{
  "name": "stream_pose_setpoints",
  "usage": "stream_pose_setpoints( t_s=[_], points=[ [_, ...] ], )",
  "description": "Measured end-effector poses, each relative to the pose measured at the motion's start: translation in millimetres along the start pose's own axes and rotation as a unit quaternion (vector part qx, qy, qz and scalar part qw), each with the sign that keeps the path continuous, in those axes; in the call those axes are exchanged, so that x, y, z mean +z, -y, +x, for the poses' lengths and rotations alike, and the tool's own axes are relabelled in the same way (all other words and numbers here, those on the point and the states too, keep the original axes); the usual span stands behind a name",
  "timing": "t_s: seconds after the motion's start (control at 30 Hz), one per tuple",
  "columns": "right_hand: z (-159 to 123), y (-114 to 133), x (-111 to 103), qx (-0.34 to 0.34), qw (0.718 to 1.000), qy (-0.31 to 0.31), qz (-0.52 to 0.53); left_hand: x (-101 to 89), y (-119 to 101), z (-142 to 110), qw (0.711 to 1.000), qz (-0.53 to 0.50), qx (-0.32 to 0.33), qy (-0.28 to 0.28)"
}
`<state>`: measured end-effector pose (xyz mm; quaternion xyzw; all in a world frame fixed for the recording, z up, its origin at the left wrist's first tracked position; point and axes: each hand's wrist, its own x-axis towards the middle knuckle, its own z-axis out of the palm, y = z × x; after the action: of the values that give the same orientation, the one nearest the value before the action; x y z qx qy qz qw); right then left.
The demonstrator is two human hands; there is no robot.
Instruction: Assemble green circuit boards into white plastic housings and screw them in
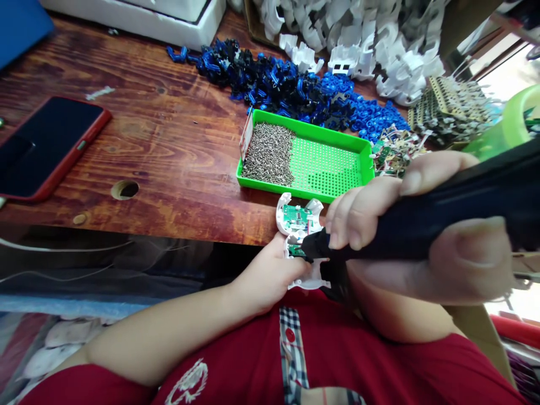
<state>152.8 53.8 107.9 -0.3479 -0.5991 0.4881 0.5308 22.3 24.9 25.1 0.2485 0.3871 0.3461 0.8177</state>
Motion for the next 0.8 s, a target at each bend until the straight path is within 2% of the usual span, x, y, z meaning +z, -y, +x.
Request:
stream_pose_setpoints(
  t_s=[0.13,0.23,0.33,0.4,0.5,0.53,0.6,0.7,0.73,0.8],
  points=[
    [0.5,-11.2,-9.2,-0.034,0.999,0.014,0.013,-1.0,-0.4,-0.1,1.0,-0.005,0.002,0.007],
    [-3.9,-19.9,-15.3,0.018,1.0,0.007,-0.01,-3.4,-1.9,0.1,1.0,0.007,-0.002,0.023],
    [-6.1,-27.7,-19.9,0.051,0.998,0.007,-0.037,-3.8,-5.3,-0.9,0.999,0.021,-0.038,0.022],
    [-0.2,-32.4,-26.3,0.055,0.997,0.006,-0.055,-2.9,-7.6,-2.1,0.998,0.023,-0.056,0.009],
    [24.7,-39.3,-44.3,0.047,0.996,-0.004,-0.082,-2.1,-9.2,-2.8,0.998,0.02,-0.064,-0.002],
    [36.2,-41.8,-51.5,0.034,0.995,-0.02,-0.09,-2.2,-9.3,-2.7,0.998,0.02,-0.067,0.001],
    [60.0,-47.2,-64.3,-0.025,0.988,-0.108,-0.103,-3.0,-9.5,-1.9,0.997,0.021,-0.07,0.007],
    [85.9,-55.3,-74.3,-0.128,0.948,-0.266,-0.116,-4.4,-10.0,-0.9,0.997,0.024,-0.067,0.009],
    [90.3,-57.3,-75.1,-0.136,0.942,-0.284,-0.119,-4.8,-10.1,-0.8,0.997,0.024,-0.067,0.008],
    [93.3,-59.6,-74.5,-0.115,0.95,-0.26,-0.127,-5.3,-10.4,-0.7,0.997,0.024,-0.067,0.006]
  ],
)
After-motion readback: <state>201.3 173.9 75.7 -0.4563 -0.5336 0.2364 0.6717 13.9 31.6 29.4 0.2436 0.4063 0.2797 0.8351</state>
